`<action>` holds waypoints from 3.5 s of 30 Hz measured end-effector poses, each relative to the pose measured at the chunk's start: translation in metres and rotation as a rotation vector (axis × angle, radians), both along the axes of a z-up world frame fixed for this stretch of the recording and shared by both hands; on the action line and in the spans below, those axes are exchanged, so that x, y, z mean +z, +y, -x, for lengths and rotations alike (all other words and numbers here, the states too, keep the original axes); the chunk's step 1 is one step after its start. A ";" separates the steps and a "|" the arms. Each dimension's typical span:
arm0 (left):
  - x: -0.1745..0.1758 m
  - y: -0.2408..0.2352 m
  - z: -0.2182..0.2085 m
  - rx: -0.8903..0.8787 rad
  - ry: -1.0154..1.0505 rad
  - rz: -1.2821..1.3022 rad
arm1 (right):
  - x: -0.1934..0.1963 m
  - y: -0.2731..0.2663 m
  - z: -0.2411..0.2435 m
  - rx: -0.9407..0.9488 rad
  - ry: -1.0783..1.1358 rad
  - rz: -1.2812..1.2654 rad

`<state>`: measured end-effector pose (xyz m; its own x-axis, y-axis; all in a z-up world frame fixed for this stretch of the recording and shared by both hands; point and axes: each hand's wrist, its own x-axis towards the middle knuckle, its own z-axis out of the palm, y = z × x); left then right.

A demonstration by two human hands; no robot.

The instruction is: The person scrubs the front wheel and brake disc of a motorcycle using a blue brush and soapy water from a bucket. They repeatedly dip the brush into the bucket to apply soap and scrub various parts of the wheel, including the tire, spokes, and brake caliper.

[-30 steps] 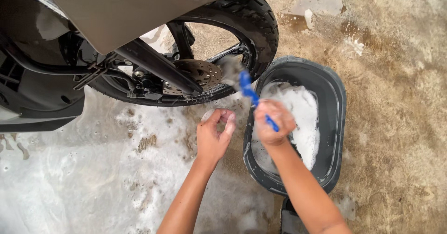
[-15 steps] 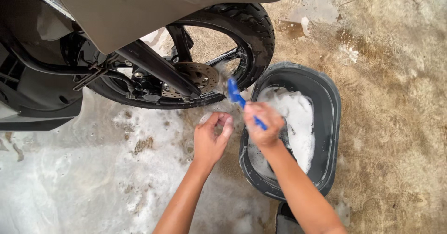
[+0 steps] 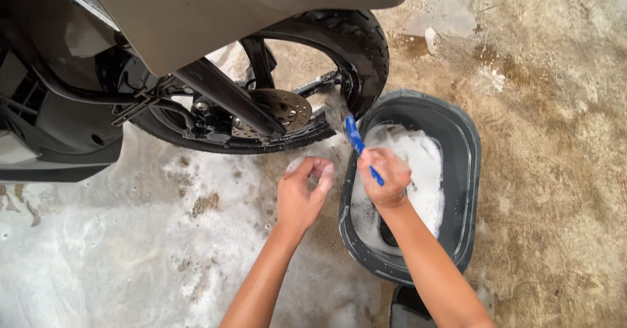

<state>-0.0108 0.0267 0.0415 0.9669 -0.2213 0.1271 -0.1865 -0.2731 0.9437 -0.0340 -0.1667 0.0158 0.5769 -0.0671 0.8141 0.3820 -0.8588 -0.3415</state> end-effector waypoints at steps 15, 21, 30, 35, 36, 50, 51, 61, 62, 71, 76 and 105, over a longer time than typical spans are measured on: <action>-0.025 0.025 0.011 0.039 0.036 -0.047 | -0.058 0.030 0.004 -0.017 0.027 0.019; -0.029 0.033 0.003 0.065 0.024 -0.041 | -0.043 0.027 -0.010 0.181 0.141 0.087; -0.037 0.035 0.003 0.035 0.056 -0.069 | -0.042 0.018 -0.006 0.191 0.183 0.131; -0.042 0.038 0.012 0.051 0.062 -0.067 | -0.056 0.038 0.009 0.212 0.194 -0.107; -0.041 0.035 0.009 0.048 0.060 -0.066 | -0.055 0.039 0.005 0.238 0.179 -0.112; -0.046 0.033 0.013 0.033 0.031 -0.071 | -0.057 0.050 0.012 0.121 0.218 -0.028; -0.047 0.031 0.014 0.033 0.034 -0.077 | -0.058 0.052 0.013 0.104 0.262 -0.052; -0.060 0.064 -0.002 -0.123 0.001 -0.444 | -0.086 0.123 0.006 -0.157 0.597 -1.691; -0.055 0.067 -0.007 -0.116 -0.027 -0.458 | -0.089 0.129 0.005 -0.192 0.627 -1.797; 0.009 0.123 -0.027 -0.353 -0.331 -0.708 | -0.118 0.142 -0.005 0.273 1.292 -1.898; -0.012 0.159 -0.008 -0.210 -0.506 -0.711 | -0.128 0.183 -0.002 0.212 1.275 -1.376; -0.051 0.177 0.004 0.223 -0.051 -0.281 | -0.103 0.270 0.001 0.202 0.948 -1.260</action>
